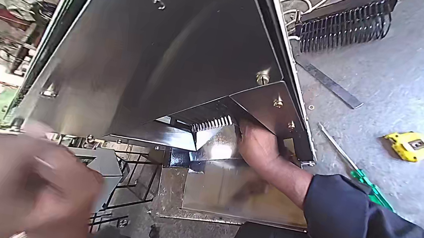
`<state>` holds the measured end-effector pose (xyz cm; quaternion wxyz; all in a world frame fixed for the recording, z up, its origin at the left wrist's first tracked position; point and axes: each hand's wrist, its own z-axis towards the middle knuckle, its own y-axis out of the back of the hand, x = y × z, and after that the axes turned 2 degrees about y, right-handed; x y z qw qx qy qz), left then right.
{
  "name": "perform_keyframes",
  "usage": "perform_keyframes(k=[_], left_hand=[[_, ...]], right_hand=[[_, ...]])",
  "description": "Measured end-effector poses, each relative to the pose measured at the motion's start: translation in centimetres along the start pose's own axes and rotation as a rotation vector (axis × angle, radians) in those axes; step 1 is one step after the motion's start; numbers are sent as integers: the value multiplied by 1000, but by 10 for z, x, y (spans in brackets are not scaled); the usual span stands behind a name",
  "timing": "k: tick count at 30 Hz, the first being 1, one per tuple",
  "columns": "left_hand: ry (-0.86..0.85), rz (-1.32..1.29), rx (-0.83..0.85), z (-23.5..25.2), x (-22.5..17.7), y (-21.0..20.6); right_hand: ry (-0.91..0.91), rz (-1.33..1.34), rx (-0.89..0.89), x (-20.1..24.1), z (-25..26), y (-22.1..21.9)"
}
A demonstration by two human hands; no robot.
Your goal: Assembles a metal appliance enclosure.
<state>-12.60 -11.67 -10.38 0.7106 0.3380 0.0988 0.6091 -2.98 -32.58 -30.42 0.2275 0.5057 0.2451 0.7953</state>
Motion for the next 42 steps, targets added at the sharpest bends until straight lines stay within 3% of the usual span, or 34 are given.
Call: perform_keyframes(k=[3, 5, 8, 14, 19, 21, 28, 34, 42], left_hand=[[-31, -100, 336, -30, -77, -49], [57, -198, 418, -36, -91, -100], [98, -160, 408, -30, -89, -132], [46, -73, 366, -29, -99, -144], [-56, -177, 162, -22, -85, -130], [-93, -197, 188, -22, -77, -129], [-160, -205, 232, -32, -73, -143], [-242, -245, 226, -31, -70, -152], [-242, -68, 247, -17, -55, -138]], right_hand=[[-3, 42, 1, 1, 0, -1], [56, 109, -78, 9, 7, 3], [111, 110, -159, 13, 10, 6], [21, 63, -116, -1, 1, -2], [235, 165, -244, 6, 9, 9], [334, 130, -311, 2, 10, 6], [380, 39, -269, -10, 4, 2], [334, -12, -234, -11, 3, 2], [333, 39, -151, 6, 18, 2]])
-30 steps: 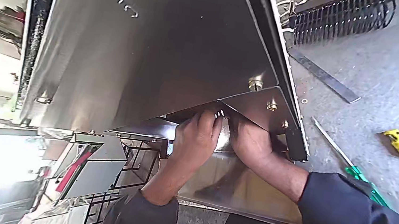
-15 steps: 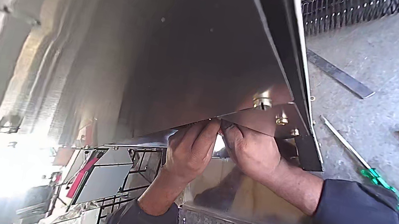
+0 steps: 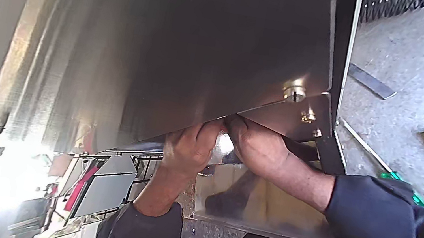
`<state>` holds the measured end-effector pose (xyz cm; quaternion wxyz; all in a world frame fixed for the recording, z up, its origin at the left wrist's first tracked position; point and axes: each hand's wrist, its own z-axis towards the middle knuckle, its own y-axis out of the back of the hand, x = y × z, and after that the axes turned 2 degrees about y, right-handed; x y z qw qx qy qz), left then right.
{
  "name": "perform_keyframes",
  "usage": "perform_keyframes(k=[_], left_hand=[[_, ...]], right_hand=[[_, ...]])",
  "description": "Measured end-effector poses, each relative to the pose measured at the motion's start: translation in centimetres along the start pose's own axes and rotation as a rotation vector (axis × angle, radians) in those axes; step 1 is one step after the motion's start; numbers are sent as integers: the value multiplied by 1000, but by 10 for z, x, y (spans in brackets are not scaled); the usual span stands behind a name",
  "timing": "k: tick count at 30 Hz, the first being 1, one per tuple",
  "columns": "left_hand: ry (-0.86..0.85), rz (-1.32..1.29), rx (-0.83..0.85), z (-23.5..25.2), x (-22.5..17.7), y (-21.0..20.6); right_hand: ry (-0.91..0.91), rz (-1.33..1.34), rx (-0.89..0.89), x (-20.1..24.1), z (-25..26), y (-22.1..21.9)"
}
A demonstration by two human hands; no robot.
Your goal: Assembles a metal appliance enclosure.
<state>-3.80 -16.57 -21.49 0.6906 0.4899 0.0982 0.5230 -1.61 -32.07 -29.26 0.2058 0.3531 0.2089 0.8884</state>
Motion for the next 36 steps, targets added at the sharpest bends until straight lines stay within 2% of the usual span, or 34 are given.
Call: perform_keyframes(k=[4, 9, 15, 19, 21, 25, 29, 34, 36], left_hand=[[-22, 41, -36, 10, 7, 18], [-34, 76, 55, 7, -5, 9], [-6, 141, -5, 14, 2, 32], [28, 100, 84, 9, -12, 18], [30, 99, 40, 9, -11, 13], [57, 123, -61, 13, -1, 30], [68, 121, 15, 6, -13, 15], [92, 118, -76, 9, -5, 21], [91, 87, -66, 7, -7, 19]], right_hand=[[-3, 36, -60, 12, 11, 5], [-65, 2, -12, 6, -3, -1], [-13, 79, -6, 23, 20, 20], [-101, 23, 2, 14, 3, 8], [-84, 0, 0, 13, 6, 9], [17, 47, -66, 26, 27, 23], [-76, 11, -42, 17, 8, 10], [21, 10, -84, 22, 23, 22], [-1, 11, -69, 20, 20, 22]])
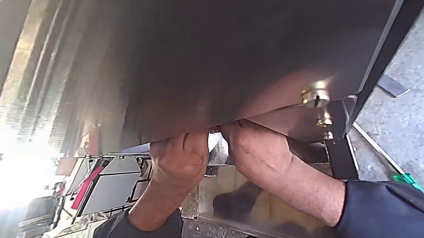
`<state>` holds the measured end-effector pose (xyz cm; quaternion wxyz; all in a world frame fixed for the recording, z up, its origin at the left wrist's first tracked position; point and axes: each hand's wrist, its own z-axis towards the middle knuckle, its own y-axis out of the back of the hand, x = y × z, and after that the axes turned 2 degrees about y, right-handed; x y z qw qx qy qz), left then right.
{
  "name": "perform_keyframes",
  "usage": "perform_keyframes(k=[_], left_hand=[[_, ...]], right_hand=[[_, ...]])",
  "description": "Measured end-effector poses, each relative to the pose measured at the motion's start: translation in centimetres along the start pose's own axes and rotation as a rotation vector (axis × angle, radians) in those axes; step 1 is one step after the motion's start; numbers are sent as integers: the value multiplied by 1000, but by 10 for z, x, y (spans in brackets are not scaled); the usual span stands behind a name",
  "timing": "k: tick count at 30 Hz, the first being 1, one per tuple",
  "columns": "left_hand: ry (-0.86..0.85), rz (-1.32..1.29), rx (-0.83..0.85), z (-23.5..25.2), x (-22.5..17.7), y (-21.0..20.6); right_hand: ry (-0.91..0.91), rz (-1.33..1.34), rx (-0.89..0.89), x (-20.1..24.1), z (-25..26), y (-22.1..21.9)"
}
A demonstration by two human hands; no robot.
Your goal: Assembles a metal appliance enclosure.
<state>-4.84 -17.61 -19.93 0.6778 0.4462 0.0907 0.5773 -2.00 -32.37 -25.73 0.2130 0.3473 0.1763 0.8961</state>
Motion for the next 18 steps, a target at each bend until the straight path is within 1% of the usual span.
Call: perform_keyframes(k=[2, 4, 7, 9, 11, 13, 15, 18], left_hand=[[8, -22, 39, -4, -7, -8], [14, -12, 46, -7, -9, -11], [33, 14, -10, 6, -7, 4], [56, -5, -38, 15, -10, 11], [62, -24, 35, 13, -16, 9], [44, -8, 100, -1, -16, -5], [19, -4, 62, -8, -10, -16], [11, 19, -34, -1, 4, -1]], right_hand=[[-45, -35, 44, -5, -10, -5], [-52, -50, 54, -5, -13, -9], [4, -28, 0, 4, 3, 1], [5, -1, 3, 8, 10, 6], [-39, -16, 29, 3, 0, 2], [-74, -60, 53, -5, -14, -8], [-69, -47, 45, -9, -15, -9], [-8, 4, 6, 4, 5, 2]])
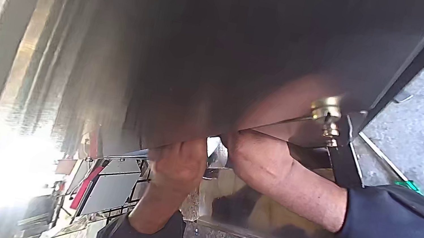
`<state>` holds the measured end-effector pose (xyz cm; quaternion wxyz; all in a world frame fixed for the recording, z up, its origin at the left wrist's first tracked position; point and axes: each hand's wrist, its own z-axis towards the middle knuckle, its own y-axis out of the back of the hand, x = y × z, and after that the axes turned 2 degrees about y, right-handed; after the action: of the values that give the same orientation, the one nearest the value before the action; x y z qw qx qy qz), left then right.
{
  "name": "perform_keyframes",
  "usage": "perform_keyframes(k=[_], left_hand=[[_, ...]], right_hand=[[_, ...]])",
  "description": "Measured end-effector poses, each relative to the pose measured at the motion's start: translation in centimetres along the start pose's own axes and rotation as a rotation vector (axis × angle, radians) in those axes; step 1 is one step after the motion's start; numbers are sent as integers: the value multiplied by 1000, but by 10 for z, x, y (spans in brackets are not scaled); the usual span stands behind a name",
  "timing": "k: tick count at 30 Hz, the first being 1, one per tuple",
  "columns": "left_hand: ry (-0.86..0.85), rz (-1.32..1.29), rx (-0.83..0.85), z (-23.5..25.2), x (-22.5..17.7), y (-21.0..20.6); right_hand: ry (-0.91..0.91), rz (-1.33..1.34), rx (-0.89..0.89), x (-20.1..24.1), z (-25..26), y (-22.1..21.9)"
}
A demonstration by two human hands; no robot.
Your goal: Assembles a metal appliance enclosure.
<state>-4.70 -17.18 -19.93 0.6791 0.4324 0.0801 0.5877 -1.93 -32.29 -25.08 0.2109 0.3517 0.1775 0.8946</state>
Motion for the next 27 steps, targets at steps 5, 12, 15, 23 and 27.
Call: perform_keyframes(k=[5, 12, 15, 23, 27], left_hand=[[4, -59, 84, -9, -7, -9], [-7, -2, 39, -1, -3, -7], [-8, -36, 170, -4, -9, -6], [-24, -324, 252, -22, -40, -29], [-59, -354, 217, -15, -37, -43]], right_hand=[[-42, -64, 7, -8, -16, -12], [-20, -60, 38, -5, -9, -7], [-78, -71, 122, -8, -21, -10], [-88, -100, 153, -30, -65, -1], [-114, -141, 157, -31, -66, -1]])
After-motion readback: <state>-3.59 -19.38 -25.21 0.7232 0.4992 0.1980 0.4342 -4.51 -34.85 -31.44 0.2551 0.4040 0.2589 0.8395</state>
